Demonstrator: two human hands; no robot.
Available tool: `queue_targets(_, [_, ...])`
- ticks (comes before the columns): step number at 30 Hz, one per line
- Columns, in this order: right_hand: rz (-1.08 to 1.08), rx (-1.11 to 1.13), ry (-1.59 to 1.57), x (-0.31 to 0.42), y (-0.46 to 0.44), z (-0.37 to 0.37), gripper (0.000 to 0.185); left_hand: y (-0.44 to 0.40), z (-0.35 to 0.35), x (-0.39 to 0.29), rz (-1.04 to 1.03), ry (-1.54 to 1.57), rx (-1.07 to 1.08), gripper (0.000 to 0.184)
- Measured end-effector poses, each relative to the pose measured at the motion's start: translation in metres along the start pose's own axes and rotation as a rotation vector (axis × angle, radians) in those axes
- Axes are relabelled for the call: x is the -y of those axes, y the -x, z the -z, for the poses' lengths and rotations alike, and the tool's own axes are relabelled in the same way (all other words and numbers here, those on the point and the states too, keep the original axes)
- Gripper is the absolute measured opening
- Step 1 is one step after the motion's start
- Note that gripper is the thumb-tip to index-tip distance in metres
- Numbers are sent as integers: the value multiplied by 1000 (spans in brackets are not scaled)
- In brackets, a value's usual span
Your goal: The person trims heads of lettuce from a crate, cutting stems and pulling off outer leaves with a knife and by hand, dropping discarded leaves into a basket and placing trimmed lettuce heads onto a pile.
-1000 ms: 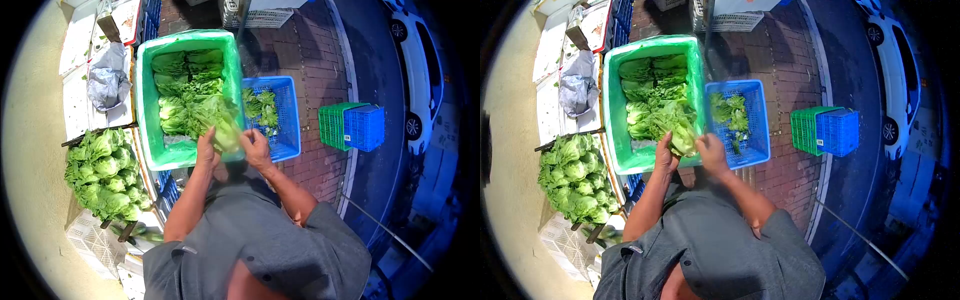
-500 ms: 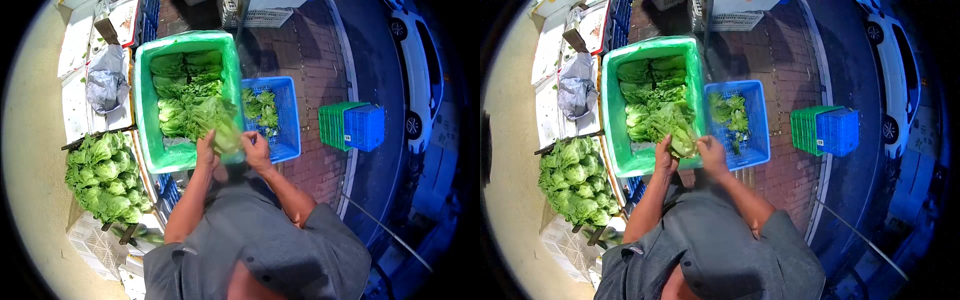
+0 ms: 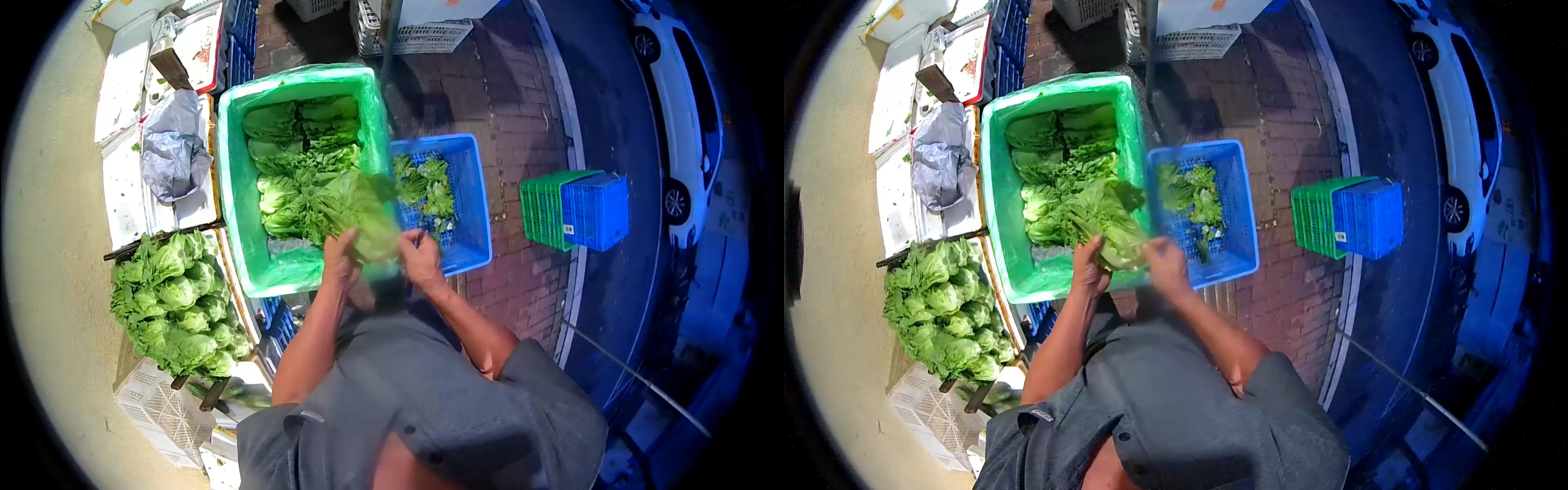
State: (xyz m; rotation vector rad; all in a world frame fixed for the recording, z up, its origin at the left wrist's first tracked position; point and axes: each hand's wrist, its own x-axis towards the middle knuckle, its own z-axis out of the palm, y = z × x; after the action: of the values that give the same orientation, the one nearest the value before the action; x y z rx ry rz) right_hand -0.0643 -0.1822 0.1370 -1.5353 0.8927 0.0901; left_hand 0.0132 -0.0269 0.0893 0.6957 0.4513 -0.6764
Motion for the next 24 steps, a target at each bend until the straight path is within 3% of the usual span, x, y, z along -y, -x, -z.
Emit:
queue_targets(2, [11, -21, -108, -9, 1, 2, 19, -3, -2, 5, -1, 41, -53, 34])
queue_targets(7, [-12, -156, -411, -24, -3, -6, 12, -11, 1, 22, 13, 149, -88, 43])
queue_targets(11, [83, -189, -303, -11, 2, -2, 14, -13, -10, 27, 34, 218, -124, 45])
queue_targets(12, [-24, -238, -407, -11, 1, -5, 16, -12, -11, 27, 52, 252, -123, 46])
queue_targets(17, [-12, -253, -430, -14, 6, 2, 15, -15, -17, 34, 31, 255, -234, 40])
queue_targets(23, [-47, -337, -545, -49, -22, 53, 21, -20, -7, 35, 95, 267, -206, 53])
queue_targets(24, [-62, -343, -431, -60, -27, 63, 21, -22, -2, 37, 102, 277, -208, 54])
